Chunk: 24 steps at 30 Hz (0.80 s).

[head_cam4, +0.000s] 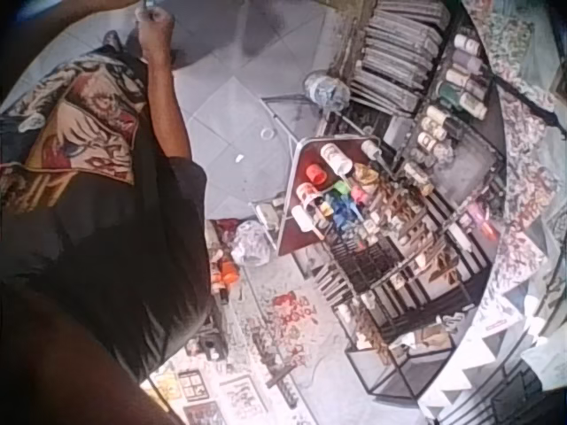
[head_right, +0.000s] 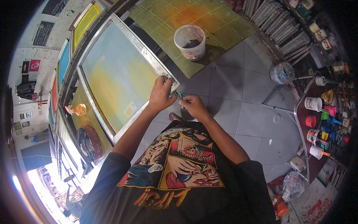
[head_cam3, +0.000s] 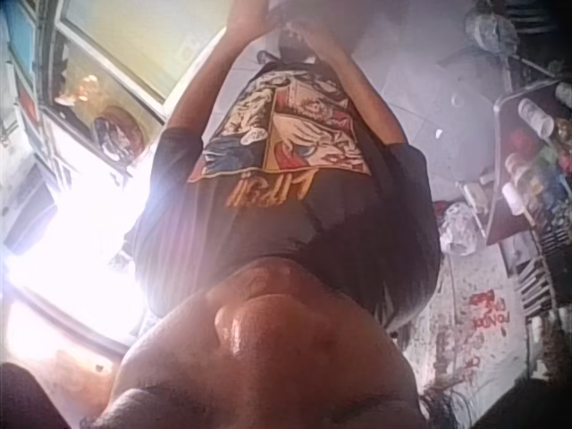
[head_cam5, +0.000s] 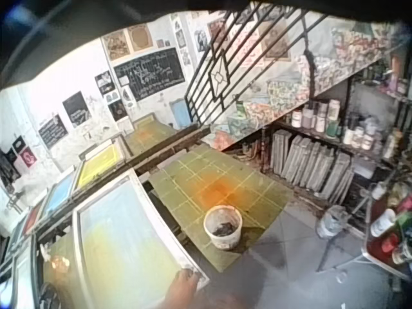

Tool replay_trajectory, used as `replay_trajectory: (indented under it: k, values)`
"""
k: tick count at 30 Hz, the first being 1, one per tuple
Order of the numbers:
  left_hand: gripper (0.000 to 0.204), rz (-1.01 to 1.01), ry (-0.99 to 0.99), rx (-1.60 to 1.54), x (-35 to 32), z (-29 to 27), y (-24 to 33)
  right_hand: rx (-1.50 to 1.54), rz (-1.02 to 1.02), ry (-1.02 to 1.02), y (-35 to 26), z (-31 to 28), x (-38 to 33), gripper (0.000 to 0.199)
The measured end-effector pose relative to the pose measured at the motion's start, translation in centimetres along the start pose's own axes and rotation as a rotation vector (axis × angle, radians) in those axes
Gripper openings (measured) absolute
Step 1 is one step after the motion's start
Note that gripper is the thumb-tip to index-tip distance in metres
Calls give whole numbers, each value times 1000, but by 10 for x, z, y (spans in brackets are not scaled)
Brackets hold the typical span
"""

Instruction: The person uses a wrench to tighten bolts on a screen frame, wipes the surface with a cloth, and then stacks the finished screen with others. The person also moves around the workshop to retrieve tools and materials.

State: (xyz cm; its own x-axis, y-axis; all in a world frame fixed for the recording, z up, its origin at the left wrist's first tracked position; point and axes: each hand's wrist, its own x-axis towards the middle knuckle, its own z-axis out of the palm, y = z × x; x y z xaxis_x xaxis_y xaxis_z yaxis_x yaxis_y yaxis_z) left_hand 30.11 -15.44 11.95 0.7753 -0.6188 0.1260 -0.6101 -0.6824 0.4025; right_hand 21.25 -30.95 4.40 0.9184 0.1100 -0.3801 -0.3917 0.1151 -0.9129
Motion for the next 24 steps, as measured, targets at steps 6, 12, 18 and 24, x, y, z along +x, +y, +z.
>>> replay_trajectory:
  k: [6,12,18,24]
  values:
    - [54,16,9,11,0,1,-1,-688,-472,277,-9,6,-6,16]
    - [54,16,19,11,-1,2,-1,239,107,-27,-1,5,1,22]
    - [55,14,11,19,-2,2,-2,-300,-194,168,-5,8,-7,26]
    - [52,8,18,-5,-2,2,-1,-188,-54,146,-16,9,-6,26]
